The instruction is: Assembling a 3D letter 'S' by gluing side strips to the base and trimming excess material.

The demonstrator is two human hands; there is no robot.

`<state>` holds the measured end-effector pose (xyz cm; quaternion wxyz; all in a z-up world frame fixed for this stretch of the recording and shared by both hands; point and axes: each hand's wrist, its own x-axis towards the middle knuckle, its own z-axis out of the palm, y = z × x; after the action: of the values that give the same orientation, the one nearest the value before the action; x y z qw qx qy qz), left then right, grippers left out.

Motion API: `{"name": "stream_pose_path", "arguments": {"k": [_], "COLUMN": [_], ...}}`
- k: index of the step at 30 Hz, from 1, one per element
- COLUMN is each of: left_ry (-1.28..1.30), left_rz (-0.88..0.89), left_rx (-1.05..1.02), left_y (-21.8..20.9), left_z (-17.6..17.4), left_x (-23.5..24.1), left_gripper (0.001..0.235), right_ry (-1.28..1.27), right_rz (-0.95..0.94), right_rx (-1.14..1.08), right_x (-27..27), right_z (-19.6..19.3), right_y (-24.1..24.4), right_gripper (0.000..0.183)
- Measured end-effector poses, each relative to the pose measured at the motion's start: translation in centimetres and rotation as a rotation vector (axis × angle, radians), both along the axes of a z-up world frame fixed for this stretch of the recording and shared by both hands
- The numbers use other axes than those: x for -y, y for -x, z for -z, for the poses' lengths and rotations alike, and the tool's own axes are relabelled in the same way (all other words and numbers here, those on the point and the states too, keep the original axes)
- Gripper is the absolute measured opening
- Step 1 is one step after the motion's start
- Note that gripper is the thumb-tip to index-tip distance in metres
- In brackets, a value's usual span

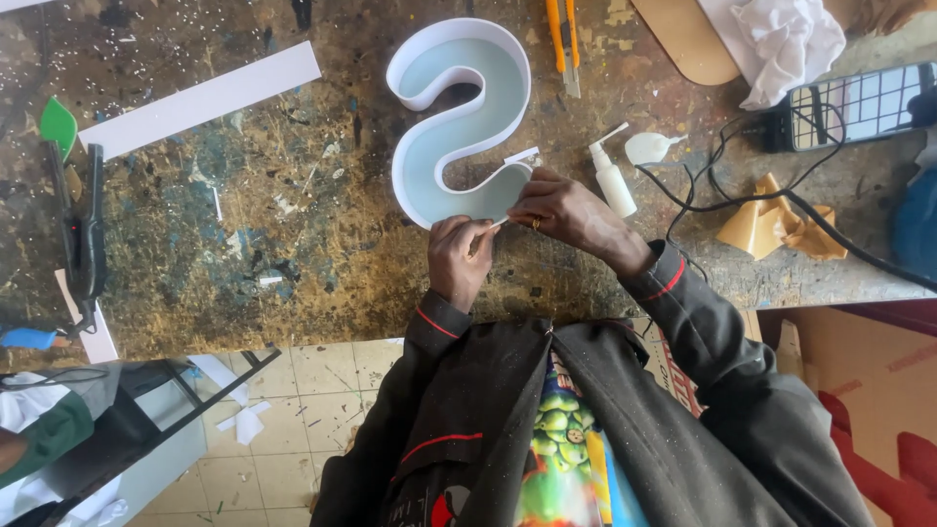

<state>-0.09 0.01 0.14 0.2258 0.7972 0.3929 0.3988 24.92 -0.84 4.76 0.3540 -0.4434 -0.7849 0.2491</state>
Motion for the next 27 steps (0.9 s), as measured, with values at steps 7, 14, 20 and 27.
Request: {"name": "stream_pose_path", "arguments": {"k": [7, 14, 20, 27], "left_ry": [0.038, 0.028, 0.001, -0.020], "left_rz": [-0.016, -0.031, -0.042, -0.053], "left_rx": [-0.005, -0.027, -0.050, -0.033], "left_y": [-0.2, -0.1, 0.0, 0.0], "left_z": [-0.2, -0.2, -0.2, 0.4], "left_x": [0.1, 0.1, 0.0, -0.1], "left_gripper": [0.017, 0.017, 0.017, 0.018], "right_ry": [-0.013, -0.011, -0.017, -0.009], "right_rz": [-0.021, -0.046, -0.040, -0.007], "right_rx": [0.023, 0.027, 0.019, 0.021], "right_x": [-0.1, -0.4, -0.3, 0.1], "right_z": [0.2, 0.6, 0.3, 1.6], "right_y": [0.0, -0.2, 0.0, -0.2], "right_gripper": [0.015, 0.017, 0.017, 0.016]}}
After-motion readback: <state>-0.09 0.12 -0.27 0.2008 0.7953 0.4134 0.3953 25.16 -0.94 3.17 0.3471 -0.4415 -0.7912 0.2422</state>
